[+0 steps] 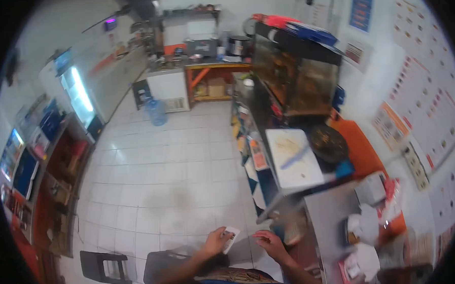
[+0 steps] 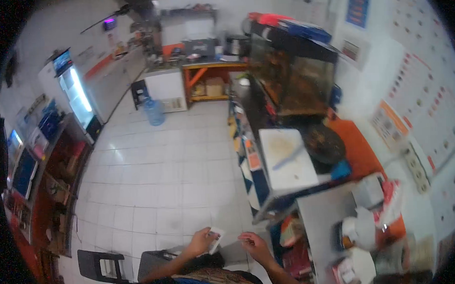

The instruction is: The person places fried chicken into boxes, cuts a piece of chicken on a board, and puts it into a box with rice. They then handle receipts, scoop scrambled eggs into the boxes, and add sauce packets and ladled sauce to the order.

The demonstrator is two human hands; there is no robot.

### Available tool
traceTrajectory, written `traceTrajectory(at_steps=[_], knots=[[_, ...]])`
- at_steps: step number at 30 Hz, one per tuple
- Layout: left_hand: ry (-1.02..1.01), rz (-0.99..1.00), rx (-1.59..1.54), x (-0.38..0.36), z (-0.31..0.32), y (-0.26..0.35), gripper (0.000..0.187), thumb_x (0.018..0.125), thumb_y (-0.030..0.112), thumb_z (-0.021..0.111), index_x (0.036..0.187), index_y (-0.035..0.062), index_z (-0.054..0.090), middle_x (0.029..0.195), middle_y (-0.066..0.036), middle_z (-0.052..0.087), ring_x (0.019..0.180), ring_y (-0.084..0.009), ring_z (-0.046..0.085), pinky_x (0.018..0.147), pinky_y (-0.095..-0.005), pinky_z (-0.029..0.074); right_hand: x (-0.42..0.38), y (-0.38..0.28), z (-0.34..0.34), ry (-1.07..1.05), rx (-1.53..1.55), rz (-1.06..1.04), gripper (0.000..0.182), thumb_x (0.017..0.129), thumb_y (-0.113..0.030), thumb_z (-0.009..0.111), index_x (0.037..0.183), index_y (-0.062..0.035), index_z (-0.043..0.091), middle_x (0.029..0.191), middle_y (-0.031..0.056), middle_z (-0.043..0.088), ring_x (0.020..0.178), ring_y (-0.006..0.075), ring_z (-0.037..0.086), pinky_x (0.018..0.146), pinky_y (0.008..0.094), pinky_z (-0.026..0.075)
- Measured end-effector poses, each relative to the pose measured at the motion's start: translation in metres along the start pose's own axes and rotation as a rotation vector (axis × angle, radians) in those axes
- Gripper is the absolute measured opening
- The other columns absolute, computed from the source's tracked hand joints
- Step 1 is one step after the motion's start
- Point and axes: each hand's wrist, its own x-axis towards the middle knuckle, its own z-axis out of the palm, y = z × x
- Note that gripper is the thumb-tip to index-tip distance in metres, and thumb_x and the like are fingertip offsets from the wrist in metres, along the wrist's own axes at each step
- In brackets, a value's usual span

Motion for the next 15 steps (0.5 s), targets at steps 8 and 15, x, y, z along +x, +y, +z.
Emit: traceTrajectory(at_steps=[8, 15], knots=[[0.253, 0.047, -0.033, 0.123, -0.162, 0.012, 0.020, 0.095, 0.020, 0.063, 0.100, 0.0005, 0.066, 0.083, -0.010, 0.071, 0.081, -0.0163, 0.065, 0.071, -0.0302, 0.050, 0.262, -0.042, 0.141, -0.285, 0.037, 0.044, 0.035, 0.092, -0.009, 0.064, 0.124, 0.0004, 0.053, 0.109, 0.0108, 0.064, 0.096, 0.0162, 0.062, 0.084, 0.0300, 0.052], [0.542, 0.235, -0.295, 0.251, -0.272, 0.029, 0.022, 0.097, 0.022, 0.063, 0.104, 0.0017, 0.063, 0.089, -0.006, 0.067, 0.084, -0.0095, 0.060, 0.072, -0.0288, 0.050, 0.425, -0.100, 0.212, -0.579, 0.080, 0.087, 0.037, 0.089, -0.005, 0.065, 0.122, 0.0042, 0.051, 0.110, 0.0120, 0.062, 0.099, 0.0178, 0.062, 0.085, 0.0314, 0.053]])
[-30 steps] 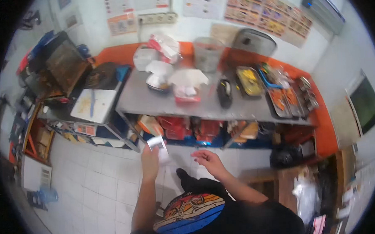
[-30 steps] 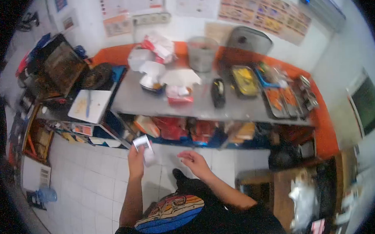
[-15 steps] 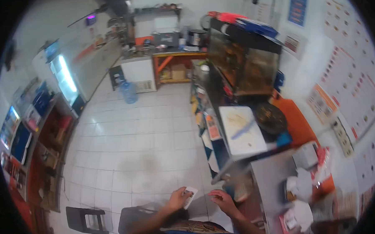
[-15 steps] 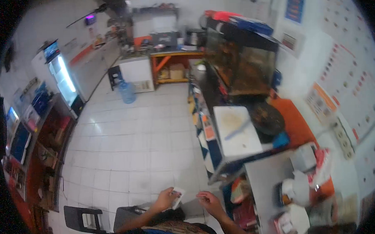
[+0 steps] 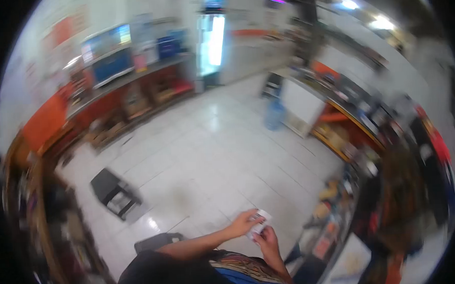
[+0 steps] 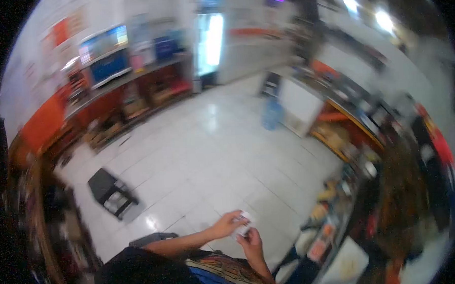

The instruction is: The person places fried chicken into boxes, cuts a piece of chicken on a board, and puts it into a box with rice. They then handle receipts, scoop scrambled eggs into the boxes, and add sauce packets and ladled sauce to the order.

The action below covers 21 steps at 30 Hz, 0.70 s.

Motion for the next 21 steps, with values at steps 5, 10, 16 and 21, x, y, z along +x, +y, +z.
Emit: traceTrajectory(at_steps=[5, 10, 16, 21], knots=[[0.291, -0.108, -0.302, 0.072, 0.008, -0.039, 0.030, 0.098, 0.027, 0.062, 0.116, 0.0026, 0.062, 0.097, -0.003, 0.067, 0.086, -0.0082, 0.058, 0.075, -0.0263, 0.049, 0.110, -0.003, -0.047, -0.287, -0.107, 0.164, 0.025, 0.088, 0.000, 0.062, 0.113, 0.0056, 0.058, 0.101, 0.0104, 0.067, 0.091, 0.0154, 0.064, 0.078, 0.0279, 0.051], [0.556, -0.053, -0.229, 0.132, 0.003, -0.060, 0.030, 0.098, 0.028, 0.061, 0.112, 0.0017, 0.063, 0.097, -0.005, 0.067, 0.088, -0.0092, 0.058, 0.078, -0.0274, 0.048, 0.211, 0.006, -0.087, -0.449, -0.061, 0.141, 0.023, 0.088, 0.002, 0.061, 0.110, 0.0070, 0.060, 0.100, 0.0111, 0.067, 0.090, 0.0169, 0.065, 0.081, 0.0311, 0.051], [0.866, -0.084, -0.043, 0.220, -0.033, -0.044, 0.027, 0.096, 0.030, 0.062, 0.104, 0.0036, 0.062, 0.090, -0.006, 0.065, 0.082, -0.0121, 0.057, 0.071, -0.0291, 0.047, 0.353, -0.043, -0.105, -0.678, -0.343, 0.251, 0.037, 0.090, -0.008, 0.067, 0.120, 0.0090, 0.054, 0.116, 0.0162, 0.061, 0.106, 0.0246, 0.057, 0.094, 0.0361, 0.044], [1.058, -0.065, 0.163, 0.256, -0.062, -0.068, 0.027, 0.095, 0.030, 0.065, 0.103, 0.0050, 0.064, 0.088, -0.007, 0.063, 0.081, -0.0131, 0.056, 0.070, -0.0299, 0.046, 0.481, -0.026, -0.098, -0.966, -0.457, 0.199, 0.037, 0.088, -0.005, 0.067, 0.119, 0.0109, 0.056, 0.115, 0.0190, 0.063, 0.107, 0.0249, 0.060, 0.095, 0.0352, 0.045]])
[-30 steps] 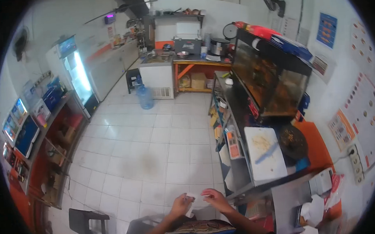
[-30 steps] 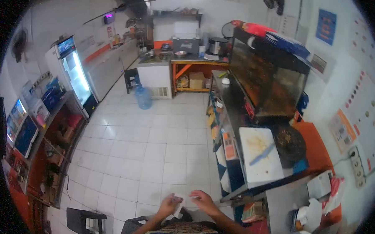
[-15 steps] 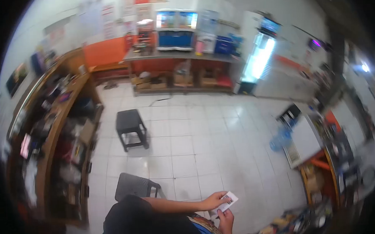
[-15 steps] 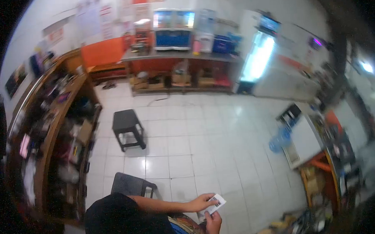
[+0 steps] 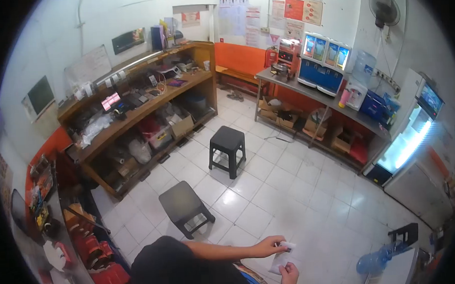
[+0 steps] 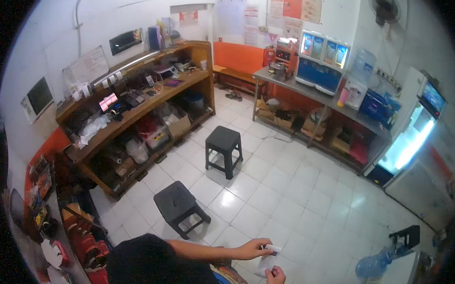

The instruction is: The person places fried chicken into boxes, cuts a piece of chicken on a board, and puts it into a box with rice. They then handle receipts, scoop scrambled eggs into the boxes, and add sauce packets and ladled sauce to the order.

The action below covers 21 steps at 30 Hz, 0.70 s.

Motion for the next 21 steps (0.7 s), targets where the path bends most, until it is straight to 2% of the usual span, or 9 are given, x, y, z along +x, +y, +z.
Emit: traceTrajectory(at_steps=[2, 9, 11, 12, 14, 16, 18, 20, 21], knots=[[0.105, -0.039, 0.033, 0.009, 0.004, -0.009, 0.026, 0.094, 0.030, 0.066, 0.103, 0.0049, 0.064, 0.089, -0.007, 0.064, 0.081, -0.0129, 0.057, 0.070, -0.0301, 0.046, 0.029, -0.011, -0.016, -0.101, 0.121, -0.026, 0.026, 0.085, 0.003, 0.062, 0.111, 0.0078, 0.059, 0.099, 0.0118, 0.067, 0.089, 0.0167, 0.065, 0.080, 0.0302, 0.051], [0.418, -0.112, 0.242, 0.078, -0.054, -0.018, 0.041, 0.090, 0.023, 0.070, 0.124, 0.0032, 0.060, 0.105, -0.012, 0.065, 0.094, -0.0225, 0.063, 0.086, -0.0348, 0.050, 0.133, -0.063, -0.016, -0.318, -0.012, 0.031, 0.022, 0.082, 0.005, 0.064, 0.104, 0.0068, 0.063, 0.093, 0.0115, 0.069, 0.084, 0.0150, 0.065, 0.078, 0.0273, 0.052], [0.794, 0.211, 0.898, 0.105, -0.105, 0.028, 0.058, 0.085, 0.020, 0.074, 0.135, 0.0021, 0.050, 0.126, -0.018, 0.057, 0.117, -0.0328, 0.056, 0.103, -0.0409, 0.042, 0.164, -0.067, -0.012, -0.324, -0.027, -0.008, 0.020, 0.084, 0.001, 0.065, 0.104, 0.0073, 0.062, 0.092, 0.0101, 0.069, 0.081, 0.0134, 0.064, 0.075, 0.0265, 0.051], [0.924, 0.245, 0.887, 0.113, -0.140, 0.051, 0.068, 0.080, 0.017, 0.076, 0.139, 0.0003, 0.046, 0.142, -0.022, 0.045, 0.135, -0.0408, 0.039, 0.114, -0.0484, 0.029, 0.178, -0.072, -0.011, -0.322, -0.038, -0.030, 0.020, 0.086, -0.001, 0.065, 0.104, 0.0075, 0.062, 0.091, 0.0093, 0.069, 0.079, 0.0127, 0.064, 0.074, 0.0261, 0.050], [1.278, 0.293, 1.277, 0.109, -0.169, 0.150, 0.075, 0.079, 0.014, 0.073, 0.145, 0.0024, 0.040, 0.151, -0.027, 0.033, 0.143, -0.0502, 0.021, 0.114, -0.0589, 0.022, 0.190, -0.108, -0.009, -0.326, 0.045, -0.029, 0.021, 0.086, -0.001, 0.066, 0.105, 0.0070, 0.062, 0.091, 0.0092, 0.069, 0.080, 0.0131, 0.064, 0.074, 0.0264, 0.051], [1.409, 0.662, 1.555, 0.094, -0.177, 0.219, 0.080, 0.082, 0.027, 0.061, 0.153, 0.0103, 0.029, 0.158, -0.028, 0.016, 0.145, -0.0528, 0.009, 0.114, -0.0652, 0.012, 0.220, -0.117, -0.012, -0.366, 0.059, -0.008, 0.021, 0.086, -0.001, 0.066, 0.105, 0.0065, 0.062, 0.091, 0.0091, 0.069, 0.080, 0.0135, 0.064, 0.075, 0.0266, 0.051], [1.796, 0.506, 1.704, 0.094, -0.169, 0.281, 0.090, 0.081, 0.029, 0.059, 0.157, 0.0113, 0.015, 0.162, -0.025, -0.001, 0.147, -0.0491, -0.004, 0.114, -0.0648, 0.001, 0.247, -0.123, -0.025, -0.430, 0.034, 0.001, 0.022, 0.086, -0.001, 0.066, 0.107, 0.0057, 0.062, 0.092, 0.0099, 0.069, 0.081, 0.0144, 0.065, 0.076, 0.0270, 0.051], [1.828, 0.484, 1.593, 0.100, -0.173, 0.299, 0.087, 0.077, 0.031, 0.064, 0.154, 0.0102, 0.028, 0.160, -0.028, 0.009, 0.148, -0.0477, 0.006, 0.116, -0.0623, 0.006, 0.277, -0.134, -0.036, -0.508, 0.019, -0.021, 0.022, 0.086, 0.000, 0.066, 0.107, 0.0056, 0.062, 0.093, 0.0102, 0.069, 0.082, 0.0150, 0.065, 0.077, 0.0276, 0.051], [1.609, 0.519, 1.684, 0.106, -0.157, 0.301, 0.080, 0.078, 0.029, 0.065, 0.149, 0.0095, 0.036, 0.157, -0.027, 0.020, 0.146, -0.0447, 0.016, 0.116, -0.0596, 0.011, 0.290, -0.140, -0.042, -0.548, 0.010, -0.023, 0.022, 0.086, 0.000, 0.066, 0.107, 0.0056, 0.062, 0.094, 0.0105, 0.069, 0.084, 0.0155, 0.065, 0.078, 0.0280, 0.051]])
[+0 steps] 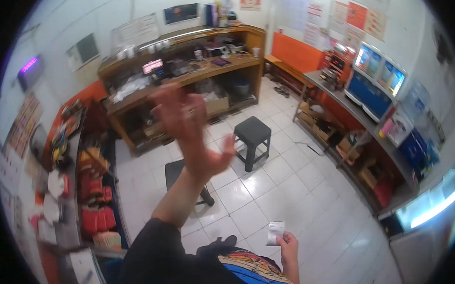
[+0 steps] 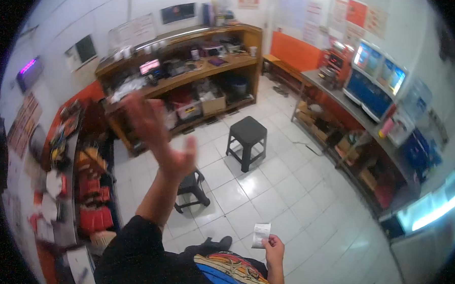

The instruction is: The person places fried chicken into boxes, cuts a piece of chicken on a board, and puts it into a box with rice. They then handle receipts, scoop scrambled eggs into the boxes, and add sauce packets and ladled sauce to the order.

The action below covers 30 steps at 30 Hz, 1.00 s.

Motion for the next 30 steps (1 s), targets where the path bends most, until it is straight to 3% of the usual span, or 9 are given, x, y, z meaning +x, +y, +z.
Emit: traceTrajectory(at_steps=[3, 5, 8, 10, 13, 19, 22, 27, 30], knots=[[-0.536, 0.299, -0.281, -0.021, -0.016, 0.061, 0.055, 0.083, 0.021, 0.067, 0.135, 0.0081, 0.055, 0.143, -0.019, 0.048, 0.134, -0.0359, 0.044, 0.115, -0.0516, 0.027, 0.011, -0.012, -0.032, -0.167, -0.060, 0.030, 0.022, 0.085, 0.001, 0.066, 0.107, 0.0054, 0.063, 0.095, 0.0109, 0.070, 0.087, 0.0164, 0.065, 0.079, 0.0289, 0.050], [-0.811, 0.049, -0.491, -0.087, -0.025, 0.107, 0.054, 0.084, 0.015, 0.069, 0.135, 0.0099, 0.054, 0.134, -0.015, 0.057, 0.128, -0.0318, 0.050, 0.110, -0.0517, 0.035, 0.021, -0.011, -0.056, -0.306, -0.106, 0.048, 0.023, 0.085, 0.001, 0.066, 0.107, 0.0053, 0.063, 0.095, 0.0108, 0.070, 0.089, 0.0163, 0.065, 0.080, 0.0289, 0.050], [-1.209, -0.268, -0.284, -0.214, -0.066, 0.157, 0.059, 0.085, 0.025, 0.071, 0.138, 0.0073, 0.051, 0.138, -0.018, 0.054, 0.125, -0.0350, 0.051, 0.105, -0.0493, 0.038, 0.037, 0.023, -0.088, -0.504, -0.232, 0.070, 0.025, 0.087, -0.002, 0.066, 0.110, 0.0058, 0.063, 0.097, 0.0105, 0.070, 0.088, 0.0162, 0.066, 0.080, 0.0288, 0.051], [-1.342, -0.551, -0.342, -0.291, -0.109, 0.180, 0.069, 0.087, 0.038, 0.069, 0.139, -0.0026, 0.047, 0.135, -0.026, 0.054, 0.121, -0.0414, 0.053, 0.104, -0.0455, 0.041, 0.029, 0.022, -0.090, -0.618, -0.311, 0.068, 0.027, 0.088, -0.002, 0.066, 0.113, 0.0054, 0.062, 0.098, 0.0106, 0.070, 0.089, 0.0161, 0.066, 0.080, 0.0292, 0.053], [-1.435, -1.132, -0.426, -0.334, -0.168, 0.235, 0.075, 0.094, 0.052, 0.056, 0.142, -0.0035, 0.043, 0.142, -0.026, 0.048, 0.133, -0.0359, 0.046, 0.112, -0.0418, 0.035, 0.010, 0.021, -0.076, -0.830, -0.231, 0.169, 0.029, 0.088, -0.004, 0.069, 0.115, 0.0041, 0.063, 0.100, 0.0096, 0.070, 0.091, 0.0161, 0.066, 0.083, 0.0297, 0.053], [-0.614, -1.743, -0.464, -0.369, -0.251, 0.285, 0.044, 0.093, 0.028, 0.066, 0.122, -0.0051, 0.060, 0.113, -0.014, 0.068, 0.102, -0.0198, 0.063, 0.089, -0.0332, 0.049, -0.077, 0.038, -0.007, -1.446, -0.382, 0.176, 0.037, 0.092, -0.010, 0.067, 0.124, 0.0046, 0.059, 0.113, 0.0105, 0.068, 0.102, 0.0161, 0.063, 0.091, 0.0314, 0.051], [-0.366, -1.752, -0.166, -0.322, -0.312, 0.296, 0.026, 0.090, 0.016, 0.069, 0.105, -0.0054, 0.067, 0.096, -0.010, 0.070, 0.086, -0.0160, 0.064, 0.078, -0.0309, 0.051, -0.130, 0.055, 0.032, -1.656, -0.376, 0.207, 0.037, 0.093, -0.010, 0.066, 0.125, 0.0053, 0.058, 0.115, 0.0115, 0.067, 0.104, 0.0162, 0.063, 0.092, 0.0317, 0.050], [0.038, -1.537, 0.161, -0.387, -0.442, 0.308, 0.027, 0.087, 0.012, 0.070, 0.107, -0.0050, 0.066, 0.101, -0.014, 0.070, 0.091, -0.0191, 0.066, 0.078, -0.0328, 0.052, -0.232, 0.075, 0.081, -1.940, -0.643, -0.201, 0.040, 0.092, -0.018, 0.066, 0.126, 0.0003, 0.058, 0.114, 0.0110, 0.068, 0.105, 0.0191, 0.063, 0.093, 0.0354, 0.049], [0.308, -1.551, 0.287, -0.423, -0.556, 0.318, 0.037, 0.088, 0.010, 0.069, 0.120, -0.0030, 0.057, 0.109, -0.013, 0.065, 0.096, -0.0190, 0.063, 0.080, -0.0337, 0.053, -0.309, 0.114, 0.098, -2.030, -0.559, -0.229, 0.033, 0.088, -0.015, 0.065, 0.119, -0.0039, 0.062, 0.105, 0.0100, 0.069, 0.096, 0.0209, 0.064, 0.087, 0.0354, 0.051]])
